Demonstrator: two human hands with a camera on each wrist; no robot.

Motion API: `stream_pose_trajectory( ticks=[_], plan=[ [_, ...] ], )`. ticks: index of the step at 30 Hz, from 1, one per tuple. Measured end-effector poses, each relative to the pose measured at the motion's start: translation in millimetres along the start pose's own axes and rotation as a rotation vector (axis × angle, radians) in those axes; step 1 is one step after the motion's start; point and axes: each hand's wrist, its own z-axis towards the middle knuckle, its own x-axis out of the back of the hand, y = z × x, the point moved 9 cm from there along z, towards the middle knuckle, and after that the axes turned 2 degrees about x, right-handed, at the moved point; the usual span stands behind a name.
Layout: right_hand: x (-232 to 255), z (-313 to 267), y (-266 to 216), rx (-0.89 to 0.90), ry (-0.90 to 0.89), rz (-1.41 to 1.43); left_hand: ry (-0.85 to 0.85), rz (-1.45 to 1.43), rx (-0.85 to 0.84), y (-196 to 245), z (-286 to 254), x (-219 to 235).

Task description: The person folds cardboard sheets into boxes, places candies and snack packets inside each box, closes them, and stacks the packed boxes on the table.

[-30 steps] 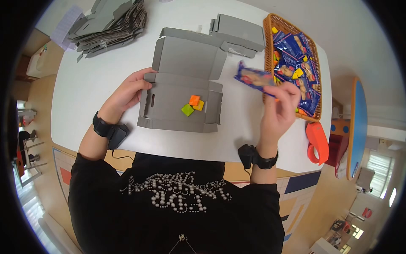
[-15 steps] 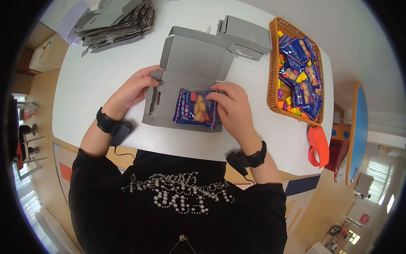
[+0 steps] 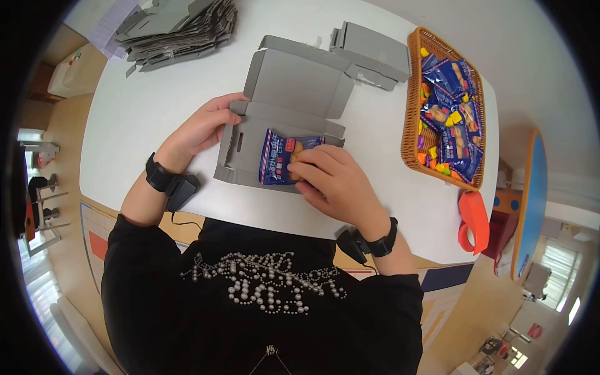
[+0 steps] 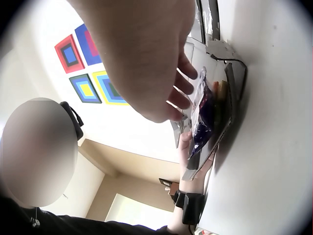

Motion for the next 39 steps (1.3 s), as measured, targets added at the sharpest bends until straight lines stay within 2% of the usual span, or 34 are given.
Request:
stream_pose_trajectory(
  ticks=[2, 10, 12, 16, 21, 25, 27, 31, 34, 36, 39],
  plan=[
    [-6, 4, -1, -0.024, -0.076, -0.018, -0.007, -0.003, 0.0, 0, 0, 0],
    [-14, 7, -4, -0.068, -0.117, -0.12, -0.028, -0.082, -0.015, 1, 1, 1],
    [-16, 5, -1, -0.07, -0.119, -0.149, -0.178, -0.136, -0.042, 1, 1, 0],
    [-12, 4, 6, -0.047, -0.049, -0.05, -0.127, -0.124, -0.059, 1, 3, 3],
    [-3, 2, 14, -0.121, 0.022, 0.053, -0.333, -0.145, -0.07, 5, -2, -13],
    [-4, 0, 19, -0.183, 0.009, 0.094, -0.33, -0.175, -0.055, 9, -5, -17],
    [-4, -1, 21, -0.193, 0.023, 0.119, -0.396, -0.238, -0.038, 11, -9, -19],
    [-3, -2, 22, -0.187, 0.038, 0.126, -0.402, -0.032, -0.115, 12, -9, -16],
    [-3, -1, 21, -0.183, 0.032, 0.117, -0.323, -0.002, -0.121, 13, -9, -16],
    [-3, -1, 21, -0.184, 0.031, 0.114, -0.27, 0.148, -0.092, 3, -2, -4],
    [-5, 1, 19, -0.148, 0.016, 0.082, -0.209, 0.223, -0.138, 7, -4, -16]
  ],
)
